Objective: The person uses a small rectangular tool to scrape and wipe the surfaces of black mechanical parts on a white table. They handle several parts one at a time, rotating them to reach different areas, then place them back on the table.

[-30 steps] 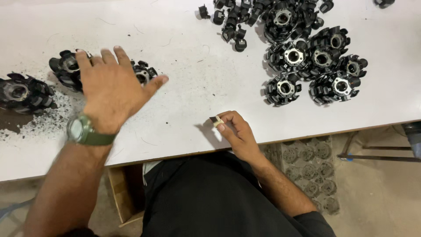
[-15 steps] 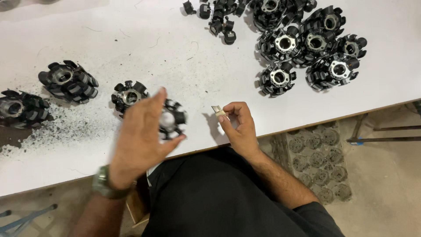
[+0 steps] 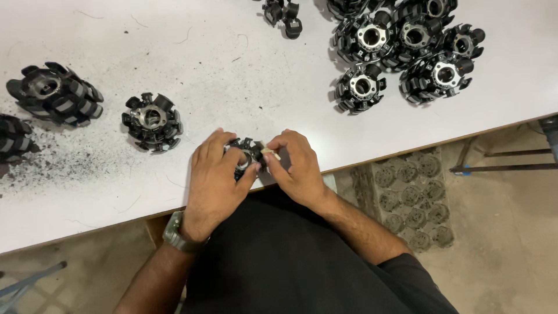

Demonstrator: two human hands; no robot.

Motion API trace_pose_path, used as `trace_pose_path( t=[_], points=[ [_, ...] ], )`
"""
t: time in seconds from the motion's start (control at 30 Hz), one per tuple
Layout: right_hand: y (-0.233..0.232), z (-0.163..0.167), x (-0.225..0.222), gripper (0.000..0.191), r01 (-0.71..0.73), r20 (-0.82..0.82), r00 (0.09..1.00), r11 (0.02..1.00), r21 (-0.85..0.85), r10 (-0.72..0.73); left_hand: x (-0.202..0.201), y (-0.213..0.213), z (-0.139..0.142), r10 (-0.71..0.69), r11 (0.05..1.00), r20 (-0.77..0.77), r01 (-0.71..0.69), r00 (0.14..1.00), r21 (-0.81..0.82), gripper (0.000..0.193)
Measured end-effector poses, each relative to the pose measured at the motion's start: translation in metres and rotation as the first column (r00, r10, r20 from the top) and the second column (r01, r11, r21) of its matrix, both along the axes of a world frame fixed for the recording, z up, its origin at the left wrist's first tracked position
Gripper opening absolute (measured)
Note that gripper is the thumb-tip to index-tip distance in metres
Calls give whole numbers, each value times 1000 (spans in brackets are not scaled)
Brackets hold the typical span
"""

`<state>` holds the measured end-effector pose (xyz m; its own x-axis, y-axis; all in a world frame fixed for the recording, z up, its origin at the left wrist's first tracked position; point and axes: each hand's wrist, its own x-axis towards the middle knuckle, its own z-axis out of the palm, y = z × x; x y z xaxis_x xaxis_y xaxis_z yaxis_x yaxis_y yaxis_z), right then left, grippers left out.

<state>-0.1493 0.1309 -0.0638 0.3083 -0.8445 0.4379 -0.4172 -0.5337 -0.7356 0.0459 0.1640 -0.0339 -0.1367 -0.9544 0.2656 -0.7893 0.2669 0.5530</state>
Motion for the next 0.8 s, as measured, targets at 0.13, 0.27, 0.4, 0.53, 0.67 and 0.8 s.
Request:
trace_pose_path(
  t=[0.13, 0.27, 0.4, 0.53, 0.67, 0.8],
  points=[
    [-2, 7, 5, 16, -9, -109, 994, 1000, 19, 11, 12, -2, 2, -32, 999, -85, 33, 996, 6, 12],
    [-6, 10, 6, 16, -47, -119, 992, 999, -25, 43, 40, 10, 21, -88, 983, 34, 81, 996, 164, 13],
    [-10, 10, 8, 17, -46, -115, 992, 999, -23, 43, 47, 25, 53, -126, 987, 326, 86, 937, 132, 19],
    [-9, 9, 8, 18, -55, -99, 993, 998, 18, 57, 24, 19, 63, -175, 970, 135, 195, 975, -146, 26],
    [-7, 6, 7, 20, -29, -47, 998, 999, 45, 31, 3, -11, 35, -158, 987, 72, 159, 985, -8, 25],
    [-1, 0, 2, 26, -47, 29, 998, 998, -31, 48, -3, -12, 5, -14, 999, 28, 14, 1000, 29, 20]
  ],
)
